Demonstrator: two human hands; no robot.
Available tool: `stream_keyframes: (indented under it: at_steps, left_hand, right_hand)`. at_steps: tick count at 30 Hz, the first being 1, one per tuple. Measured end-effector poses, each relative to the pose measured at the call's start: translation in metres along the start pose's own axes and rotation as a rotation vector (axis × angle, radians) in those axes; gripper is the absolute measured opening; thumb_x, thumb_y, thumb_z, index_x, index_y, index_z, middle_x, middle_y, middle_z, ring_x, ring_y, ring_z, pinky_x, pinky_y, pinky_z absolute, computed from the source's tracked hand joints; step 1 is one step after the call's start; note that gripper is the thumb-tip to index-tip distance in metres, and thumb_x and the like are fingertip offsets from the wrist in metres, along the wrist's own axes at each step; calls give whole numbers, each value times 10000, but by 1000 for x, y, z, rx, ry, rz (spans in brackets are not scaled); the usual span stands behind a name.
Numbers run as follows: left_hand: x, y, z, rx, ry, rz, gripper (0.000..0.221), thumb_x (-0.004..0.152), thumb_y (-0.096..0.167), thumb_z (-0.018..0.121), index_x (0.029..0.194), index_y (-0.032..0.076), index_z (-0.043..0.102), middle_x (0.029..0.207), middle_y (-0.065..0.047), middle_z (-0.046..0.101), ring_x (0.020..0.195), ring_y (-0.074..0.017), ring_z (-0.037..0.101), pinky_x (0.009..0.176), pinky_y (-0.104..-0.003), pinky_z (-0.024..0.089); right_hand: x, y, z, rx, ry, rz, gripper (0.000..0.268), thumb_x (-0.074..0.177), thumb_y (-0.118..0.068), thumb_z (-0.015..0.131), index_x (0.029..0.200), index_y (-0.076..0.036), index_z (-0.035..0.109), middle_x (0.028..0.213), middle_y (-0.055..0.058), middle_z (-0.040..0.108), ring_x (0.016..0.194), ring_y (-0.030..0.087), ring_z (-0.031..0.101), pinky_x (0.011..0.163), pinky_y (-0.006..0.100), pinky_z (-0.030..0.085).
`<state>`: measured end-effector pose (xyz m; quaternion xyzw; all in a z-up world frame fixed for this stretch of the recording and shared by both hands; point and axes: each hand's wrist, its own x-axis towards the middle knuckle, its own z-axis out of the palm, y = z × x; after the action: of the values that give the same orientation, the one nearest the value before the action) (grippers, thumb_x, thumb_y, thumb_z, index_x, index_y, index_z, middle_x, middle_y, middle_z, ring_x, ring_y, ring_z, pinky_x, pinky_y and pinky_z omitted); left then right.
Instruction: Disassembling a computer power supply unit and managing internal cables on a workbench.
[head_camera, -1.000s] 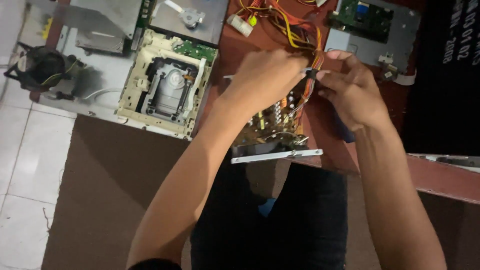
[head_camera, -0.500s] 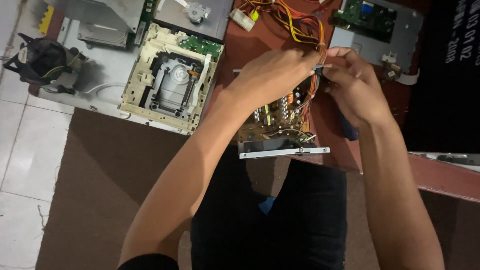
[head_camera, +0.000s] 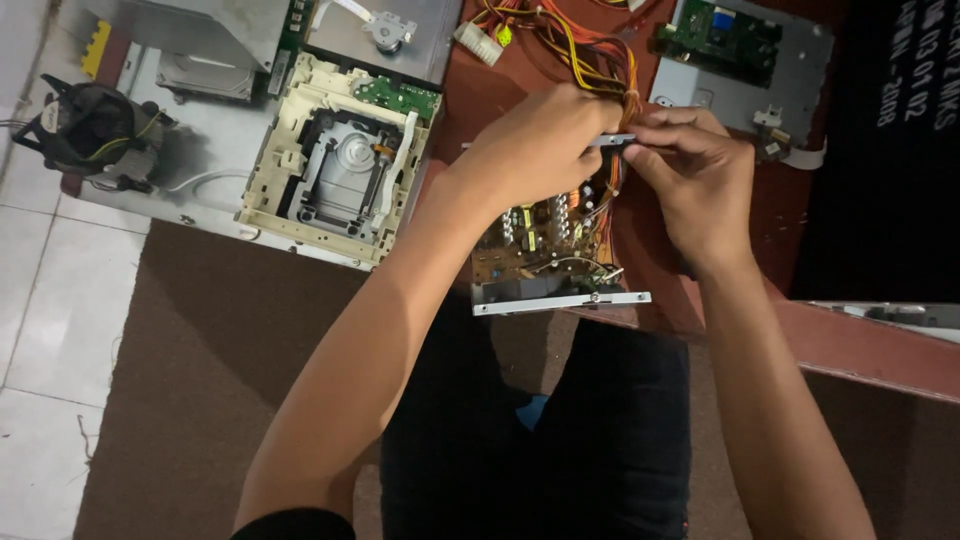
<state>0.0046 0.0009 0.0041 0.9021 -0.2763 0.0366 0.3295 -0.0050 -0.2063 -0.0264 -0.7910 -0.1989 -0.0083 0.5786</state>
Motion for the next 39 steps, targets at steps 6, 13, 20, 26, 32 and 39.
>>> stream_keyframes:
  at_steps: [6, 13, 20, 26, 32, 39]
  left_hand:
    - [0, -2, 2, 6, -23, -19, 94, 769, -37, 639, 856, -45, 672, 756, -188, 721, 565, -354, 681, 548, -452, 540]
    - [7, 9, -1, -14, -19, -99, 428, 921, 354, 722, 693, -5, 679, 520, -74, 651, 334, -177, 591, 360, -309, 492]
    - [31, 3, 29, 109, 90, -358, 412, 866, 390, 745, 847, -17, 684, 737, -145, 719, 557, -318, 700, 505, -429, 559]
    - [66, 8, 35, 218, -78, -563, 272, 647, 274, 814, 897, 181, 763, 937, -76, 734, 738, -289, 733, 633, -431, 586]
    - [88, 5, 53, 507, -111, -382, 266, 821, 402, 786, 834, 137, 806, 784, -90, 766, 646, -272, 725, 571, -412, 535]
    - [79, 9, 46, 415, -267, -517, 160, 808, 189, 720, 945, 145, 791, 970, -68, 784, 864, -281, 759, 698, -429, 592]
  right_hand:
    - [0, 6, -2, -1, -9, -5, 199, 964, 79, 748, 1147, 38, 681, 1189, 113, 602, 1065, 196, 610, 990, 297, 525]
    - [-9, 1, 9, 188, 113, 356, 121, 983, -35, 671, 1093, 4, 701, 942, 38, 691, 813, 70, 596, 774, 185, 501]
    - [-11, -11, 17, 154, 144, 265, 118, 981, 7, 670, 1078, 39, 730, 916, 62, 725, 746, 73, 603, 683, 180, 491]
    - [-10, -15, 19, 185, 134, 259, 330, 876, 119, 706, 1174, 34, 591, 1049, 143, 714, 889, 156, 687, 824, 235, 580]
    - [-22, -26, 27, 97, 239, 170, 462, 856, 109, 704, 1241, -5, 474, 1111, 131, 623, 1002, 199, 691, 889, 302, 599]
    - [-26, -20, 31, -16, 229, 139, 300, 873, 65, 735, 1139, 72, 598, 978, 155, 738, 865, 198, 727, 779, 280, 585]
